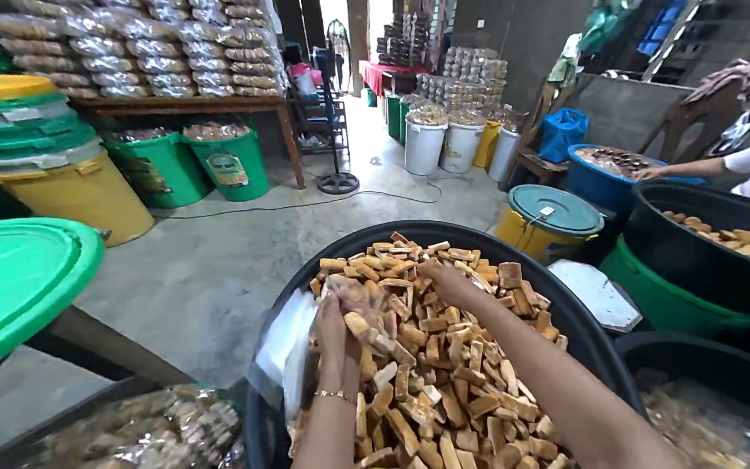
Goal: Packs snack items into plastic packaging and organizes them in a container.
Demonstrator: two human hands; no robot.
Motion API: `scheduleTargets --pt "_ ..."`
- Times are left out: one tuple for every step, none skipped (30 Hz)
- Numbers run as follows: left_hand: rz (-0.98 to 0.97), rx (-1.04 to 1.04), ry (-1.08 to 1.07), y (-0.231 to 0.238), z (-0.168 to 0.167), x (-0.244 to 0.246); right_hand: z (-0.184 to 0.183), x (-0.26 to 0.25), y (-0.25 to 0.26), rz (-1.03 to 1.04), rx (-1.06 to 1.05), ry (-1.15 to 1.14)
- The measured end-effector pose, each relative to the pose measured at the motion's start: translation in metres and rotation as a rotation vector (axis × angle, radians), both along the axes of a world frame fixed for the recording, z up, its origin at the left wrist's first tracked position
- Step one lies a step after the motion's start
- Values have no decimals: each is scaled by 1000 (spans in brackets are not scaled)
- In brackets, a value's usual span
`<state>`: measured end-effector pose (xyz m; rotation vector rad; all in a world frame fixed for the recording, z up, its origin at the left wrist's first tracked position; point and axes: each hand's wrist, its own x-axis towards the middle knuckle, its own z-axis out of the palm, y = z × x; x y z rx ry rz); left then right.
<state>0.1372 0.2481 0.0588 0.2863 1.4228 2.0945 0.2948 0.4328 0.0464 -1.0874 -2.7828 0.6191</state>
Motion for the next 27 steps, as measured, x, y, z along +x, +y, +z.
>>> scheduleTargets --pt "-19 -20 35 -2 4 2 -7 -1 6 -19 12 -39" --pt "-49 -45 68 -4 8 5 -8 1 6 -39 7 -47" --pt "-84 -67 98 -5 10 7 -4 5 1 -54 -20 -33" --pt "-119 -94 132 -5 11 10 2 11 -8 -67 -62 14" --pt "-170 -122 174 -5 11 14 9 18 -20 -84 -117 83" --pt "-239 -143 217 -4 8 17 15 25 -33 -100 -175 169" --pt "-308 -158 260 -2 5 21 20 33 -46 -116 -232 261" --pt "-390 -154 301 0 1 27 23 41 -60 -136 -292 351" --pt "-469 -142 338 2 -3 35 26 48 -73 -153 -347 426" --pt "-543 -116 373 4 -6 43 29 55 -85 -155 -391 473" --pt "-593 -80 408 5 -8 52 32 61 -95 -146 -422 482" --pt "-648 -55 448 5 -10 59 32 67 -103 -132 -426 466" --pt "-687 -43 499 5 -14 64 30 71 -110 -127 -408 446" --pt "-695 -54 555 6 -19 69 26 74 -116 -138 -374 430" --pt "-679 -82 611 6 -23 73 22 76 -122 -163 -335 412" --pt "-661 -120 661 6 -26 77 20 77 -128 -198 -303 391" --pt "-640 -162 704 5 -28 81 19 78 -135 -232 -280 371" --pt "-628 -201 743 3 -29 85 21 79 -141 -260 -267 341" --pt "-629 -240 780 2 -29 88 23 80 -146 -278 -252 305" --pt "-647 -282 814 0 -28 91 24 82 -149 -289 -236 269" --pt "-678 -317 839 -1 -28 94 24 86 -151 -291 -214 231" --pt "-717 -349 853 -2 -30 98 23 90 -152 -284 -196 185" --pt "-764 -383 856 -2 -34 101 21 96 -151 -279 -192 132" --pt "-813 -415 839 -1 -37 104 19 103 -149 -280 -203 88" --pt "-845 -439 802 1 -40 105 16 111 -146 -296 -225 82" --pt "-842 -439 736 2 -40 104 13 122 -143 -336 -249 121" --pt "-806 -409 638 4 -40 101 10 133 -141 -387 -264 211"
